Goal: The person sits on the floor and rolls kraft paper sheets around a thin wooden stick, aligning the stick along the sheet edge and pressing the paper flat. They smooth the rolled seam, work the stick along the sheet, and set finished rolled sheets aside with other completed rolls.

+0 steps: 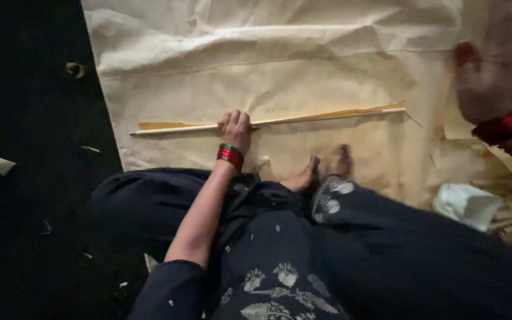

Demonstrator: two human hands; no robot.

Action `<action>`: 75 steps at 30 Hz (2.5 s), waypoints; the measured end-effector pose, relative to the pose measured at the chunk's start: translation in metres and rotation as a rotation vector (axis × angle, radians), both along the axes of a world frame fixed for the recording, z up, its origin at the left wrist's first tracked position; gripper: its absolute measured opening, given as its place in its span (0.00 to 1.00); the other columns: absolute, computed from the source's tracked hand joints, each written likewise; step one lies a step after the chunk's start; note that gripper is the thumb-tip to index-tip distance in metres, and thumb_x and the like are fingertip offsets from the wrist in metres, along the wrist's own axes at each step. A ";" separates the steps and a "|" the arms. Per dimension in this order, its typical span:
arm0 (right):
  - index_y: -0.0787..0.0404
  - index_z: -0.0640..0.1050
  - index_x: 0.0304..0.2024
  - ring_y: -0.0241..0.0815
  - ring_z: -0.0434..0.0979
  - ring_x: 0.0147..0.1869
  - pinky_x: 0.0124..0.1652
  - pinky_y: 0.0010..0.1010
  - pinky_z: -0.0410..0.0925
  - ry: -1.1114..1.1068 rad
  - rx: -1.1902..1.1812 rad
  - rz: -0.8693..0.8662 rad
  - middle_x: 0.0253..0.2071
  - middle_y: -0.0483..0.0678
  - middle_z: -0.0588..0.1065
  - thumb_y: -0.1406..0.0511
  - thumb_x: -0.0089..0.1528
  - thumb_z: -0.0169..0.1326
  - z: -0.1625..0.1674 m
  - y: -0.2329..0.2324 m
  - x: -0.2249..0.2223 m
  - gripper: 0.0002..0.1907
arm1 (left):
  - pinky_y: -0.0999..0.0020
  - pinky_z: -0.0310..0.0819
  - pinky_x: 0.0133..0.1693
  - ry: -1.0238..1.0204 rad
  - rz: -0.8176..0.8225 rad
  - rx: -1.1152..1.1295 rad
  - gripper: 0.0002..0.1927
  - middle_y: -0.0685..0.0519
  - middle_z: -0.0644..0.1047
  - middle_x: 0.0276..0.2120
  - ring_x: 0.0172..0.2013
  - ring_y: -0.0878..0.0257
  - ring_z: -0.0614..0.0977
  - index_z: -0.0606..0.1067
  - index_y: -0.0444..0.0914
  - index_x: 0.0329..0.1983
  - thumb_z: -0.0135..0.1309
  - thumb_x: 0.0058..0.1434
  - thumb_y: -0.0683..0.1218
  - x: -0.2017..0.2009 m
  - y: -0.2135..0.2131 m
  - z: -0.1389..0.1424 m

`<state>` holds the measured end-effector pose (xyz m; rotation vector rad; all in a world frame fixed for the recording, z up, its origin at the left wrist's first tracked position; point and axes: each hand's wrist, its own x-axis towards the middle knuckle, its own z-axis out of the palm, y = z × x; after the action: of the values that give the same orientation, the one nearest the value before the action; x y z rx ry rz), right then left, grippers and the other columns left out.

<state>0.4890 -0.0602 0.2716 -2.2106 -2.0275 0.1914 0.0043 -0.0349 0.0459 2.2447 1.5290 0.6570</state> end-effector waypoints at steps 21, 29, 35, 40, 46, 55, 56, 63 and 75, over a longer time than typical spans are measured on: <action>0.44 0.41 0.79 0.50 0.35 0.87 0.71 0.73 0.27 -0.114 -0.205 -0.418 0.82 0.50 0.35 0.40 0.72 0.35 -0.178 0.107 -0.308 0.40 | 0.52 0.63 0.50 0.003 -0.063 -0.035 0.13 0.52 0.74 0.47 0.49 0.51 0.74 0.72 0.44 0.44 0.62 0.59 0.48 0.008 0.027 -0.019; 0.47 0.43 0.80 0.46 0.38 0.87 0.75 0.66 0.29 -0.076 0.006 -0.293 0.83 0.46 0.40 0.40 0.74 0.34 -0.168 0.134 -0.309 0.39 | 0.52 0.64 0.51 0.079 0.001 0.023 0.13 0.51 0.74 0.45 0.51 0.51 0.75 0.72 0.44 0.44 0.60 0.58 0.49 0.023 0.063 -0.021; 0.50 0.49 0.80 0.49 0.38 0.86 0.75 0.62 0.31 0.002 0.028 -0.382 0.82 0.45 0.43 0.43 0.68 0.37 -0.189 -0.018 -0.344 0.41 | 0.53 0.63 0.51 0.088 -0.019 0.014 0.13 0.52 0.73 0.44 0.50 0.52 0.74 0.72 0.44 0.44 0.59 0.58 0.48 0.003 -0.016 -0.024; 0.51 0.48 0.80 0.53 0.33 0.85 0.72 0.70 0.28 -0.037 -0.127 -0.408 0.82 0.51 0.38 0.47 0.71 0.41 -0.199 0.009 -0.341 0.40 | 0.54 0.62 0.53 -0.020 -0.025 0.018 0.17 0.51 0.72 0.44 0.49 0.52 0.73 0.71 0.43 0.43 0.58 0.57 0.55 -0.005 -0.016 -0.018; 0.45 0.43 0.82 0.52 0.30 0.87 0.70 0.74 0.25 -0.122 -0.244 -0.398 0.83 0.49 0.35 0.43 0.74 0.33 -0.171 0.090 -0.334 0.38 | 0.56 0.62 0.53 0.039 -0.067 0.018 0.18 0.51 0.71 0.46 0.50 0.53 0.72 0.71 0.43 0.47 0.58 0.59 0.54 -0.002 0.032 -0.002; 0.41 0.42 0.81 0.38 0.32 0.88 0.76 0.66 0.24 0.019 0.049 -0.417 0.84 0.37 0.36 0.39 0.72 0.19 -0.185 0.074 -0.313 0.37 | 0.57 0.64 0.55 0.222 0.043 0.189 0.16 0.55 0.73 0.50 0.53 0.59 0.74 0.70 0.46 0.48 0.49 0.57 0.38 -0.016 0.053 -0.022; 0.43 0.43 0.81 0.39 0.33 0.87 0.75 0.65 0.25 -0.102 -0.104 -0.469 0.83 0.39 0.36 0.40 0.73 0.24 -0.187 0.042 -0.309 0.38 | 0.59 0.65 0.55 0.230 0.020 0.004 0.13 0.54 0.73 0.48 0.52 0.58 0.73 0.71 0.46 0.48 0.50 0.63 0.37 -0.036 0.044 -0.024; 0.53 0.42 0.80 0.50 0.32 0.86 0.74 0.66 0.28 -0.070 -0.082 -0.466 0.82 0.49 0.36 0.49 0.72 0.47 -0.193 0.043 -0.285 0.44 | 0.53 0.60 0.49 0.033 0.012 0.132 0.19 0.50 0.73 0.46 0.49 0.51 0.73 0.70 0.43 0.40 0.63 0.54 0.56 -0.078 0.051 -0.019; 0.48 0.40 0.83 0.46 0.32 0.89 0.77 0.67 0.27 -0.064 -0.090 -0.512 0.85 0.48 0.36 0.44 0.80 0.38 -0.146 0.185 -0.285 0.38 | 0.53 0.61 0.51 0.105 0.069 0.125 0.21 0.49 0.72 0.45 0.49 0.48 0.73 0.70 0.41 0.42 0.65 0.54 0.55 -0.060 0.127 -0.013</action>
<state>0.2044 0.1253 0.1252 -2.7296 -1.4319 0.1568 -0.0559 0.0916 0.0327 2.3609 1.6652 0.6821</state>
